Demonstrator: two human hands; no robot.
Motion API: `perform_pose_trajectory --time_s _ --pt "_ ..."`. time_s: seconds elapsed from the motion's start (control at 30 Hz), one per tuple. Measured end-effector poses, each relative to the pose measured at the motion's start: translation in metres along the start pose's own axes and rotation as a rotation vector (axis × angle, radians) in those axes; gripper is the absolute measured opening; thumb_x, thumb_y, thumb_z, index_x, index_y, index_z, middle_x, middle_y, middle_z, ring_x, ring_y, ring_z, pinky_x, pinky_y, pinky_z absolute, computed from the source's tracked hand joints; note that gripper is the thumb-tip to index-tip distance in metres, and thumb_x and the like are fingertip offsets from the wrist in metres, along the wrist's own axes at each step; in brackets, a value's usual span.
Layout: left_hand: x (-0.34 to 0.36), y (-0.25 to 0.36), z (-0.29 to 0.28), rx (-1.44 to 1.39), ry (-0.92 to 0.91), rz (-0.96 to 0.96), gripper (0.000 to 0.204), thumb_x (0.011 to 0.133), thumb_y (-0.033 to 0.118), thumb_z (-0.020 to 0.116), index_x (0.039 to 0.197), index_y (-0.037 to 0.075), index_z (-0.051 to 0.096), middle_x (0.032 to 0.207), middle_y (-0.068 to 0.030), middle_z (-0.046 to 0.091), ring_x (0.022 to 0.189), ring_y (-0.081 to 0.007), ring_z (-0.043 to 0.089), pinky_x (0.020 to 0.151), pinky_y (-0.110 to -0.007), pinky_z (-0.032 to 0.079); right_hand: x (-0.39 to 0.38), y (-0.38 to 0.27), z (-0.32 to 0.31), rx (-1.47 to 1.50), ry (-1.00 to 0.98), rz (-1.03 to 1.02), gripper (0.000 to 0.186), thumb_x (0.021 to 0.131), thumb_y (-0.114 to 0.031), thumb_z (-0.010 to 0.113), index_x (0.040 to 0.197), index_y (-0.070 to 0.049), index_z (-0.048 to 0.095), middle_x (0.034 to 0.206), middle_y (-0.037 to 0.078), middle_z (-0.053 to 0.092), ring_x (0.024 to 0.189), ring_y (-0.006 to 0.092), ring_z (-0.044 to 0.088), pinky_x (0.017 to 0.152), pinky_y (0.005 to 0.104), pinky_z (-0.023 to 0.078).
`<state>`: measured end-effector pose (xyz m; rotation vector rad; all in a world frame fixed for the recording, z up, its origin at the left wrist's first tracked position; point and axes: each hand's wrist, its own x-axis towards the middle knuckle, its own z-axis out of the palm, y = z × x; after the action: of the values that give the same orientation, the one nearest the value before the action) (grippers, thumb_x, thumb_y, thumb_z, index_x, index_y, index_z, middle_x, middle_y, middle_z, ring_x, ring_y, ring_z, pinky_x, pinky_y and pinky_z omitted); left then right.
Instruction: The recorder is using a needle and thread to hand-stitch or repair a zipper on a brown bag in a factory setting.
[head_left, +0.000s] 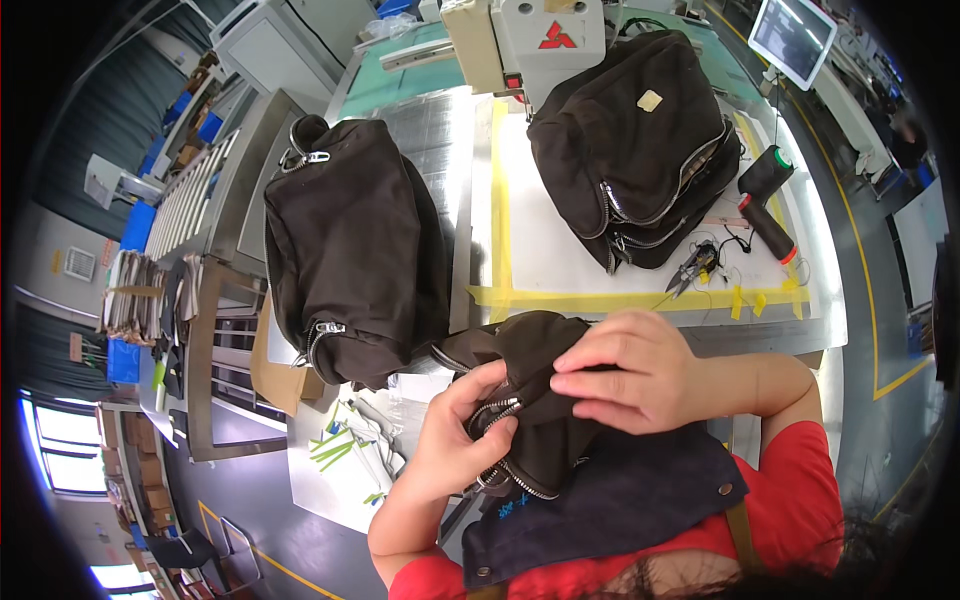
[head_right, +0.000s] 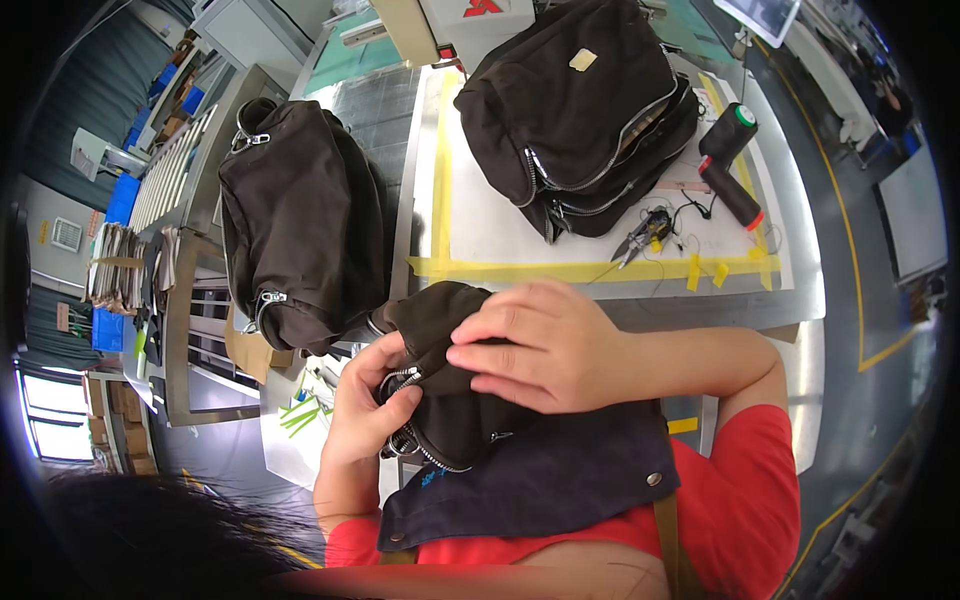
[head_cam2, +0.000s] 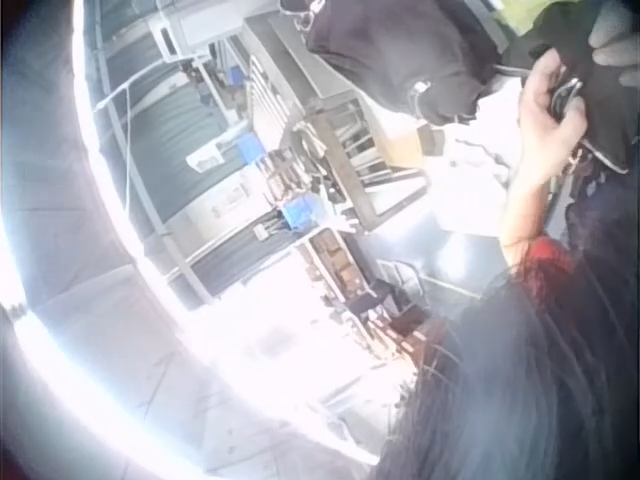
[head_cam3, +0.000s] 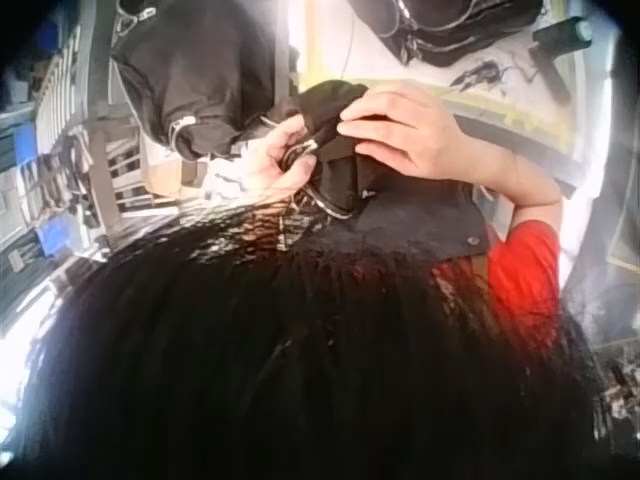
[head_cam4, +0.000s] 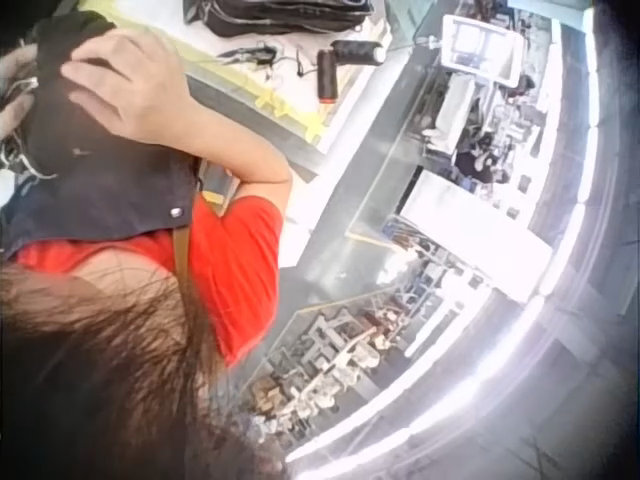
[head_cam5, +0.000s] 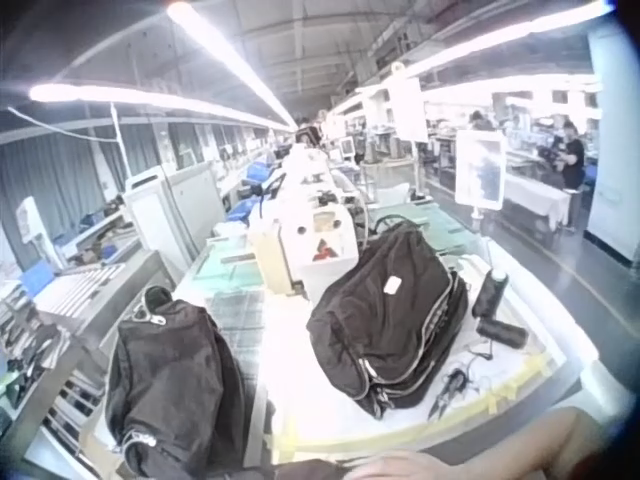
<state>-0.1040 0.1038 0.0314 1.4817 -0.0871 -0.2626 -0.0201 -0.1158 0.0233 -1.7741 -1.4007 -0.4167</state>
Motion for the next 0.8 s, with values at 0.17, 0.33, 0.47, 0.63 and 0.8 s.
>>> perform_pose_trajectory --time_s 0.17,0.33,0.47,0.63,0.8 --pt "0.018 -0.003 -0.003 -0.292 0.048 -0.041 0.052 0.076 -0.008 0.054 0.126 -0.004 0.043 0.119 -0.0099 0.054 0.109 -0.0140 0.050 0.095 -0.027 0.037 0.016 0.009 -0.001 -0.058 0.014 0.040 0.034 0.068 -0.009 0.072 0.100 -0.009 0.063 0.097 0.003 0.058 0.082 0.0225 0.056 0.067 0.0326 0.045" --pt "0.030 0.000 -0.004 -0.433 0.002 -0.069 0.054 0.075 -0.008 0.055 0.127 -0.003 0.041 0.121 -0.0110 0.053 0.112 -0.0146 0.050 0.096 -0.027 0.038 0.037 0.027 0.000 -0.054 0.078 0.168 0.029 0.071 -0.013 0.071 0.098 -0.009 0.062 0.095 0.006 0.058 0.084 0.0241 0.056 0.069 0.0333 0.044" --pt "0.032 0.003 -0.007 -0.370 -0.018 -0.077 0.054 0.075 -0.008 0.055 0.127 -0.003 0.041 0.121 -0.0111 0.053 0.112 -0.0141 0.050 0.094 -0.027 0.039 0.048 0.039 0.003 0.172 -0.044 0.296 0.022 0.075 -0.016 0.071 0.094 -0.008 0.064 0.094 0.006 0.061 0.086 0.0236 0.058 0.078 0.0333 0.043" --pt "0.036 0.003 -0.007 -0.303 0.034 -0.142 0.053 0.068 0.001 0.064 0.119 -0.006 0.050 0.114 -0.0119 0.059 0.105 -0.0165 0.055 0.093 -0.027 0.040 0.050 0.048 0.002 0.343 -0.137 0.463 0.017 0.074 -0.017 0.072 0.084 -0.006 0.064 0.082 0.005 0.061 0.080 0.0209 0.059 0.077 0.0326 0.042" --pt "0.041 -0.001 -0.009 -0.334 0.032 -0.201 0.050 0.069 0.002 0.064 0.117 -0.005 0.053 0.110 -0.0114 0.061 0.103 -0.0164 0.056 0.092 -0.027 0.040 0.050 0.052 0.002 0.467 -0.168 0.599 0.014 0.075 -0.014 0.071 0.081 -0.004 0.063 0.079 0.005 0.060 0.077 0.0178 0.058 0.075 0.0302 0.042"
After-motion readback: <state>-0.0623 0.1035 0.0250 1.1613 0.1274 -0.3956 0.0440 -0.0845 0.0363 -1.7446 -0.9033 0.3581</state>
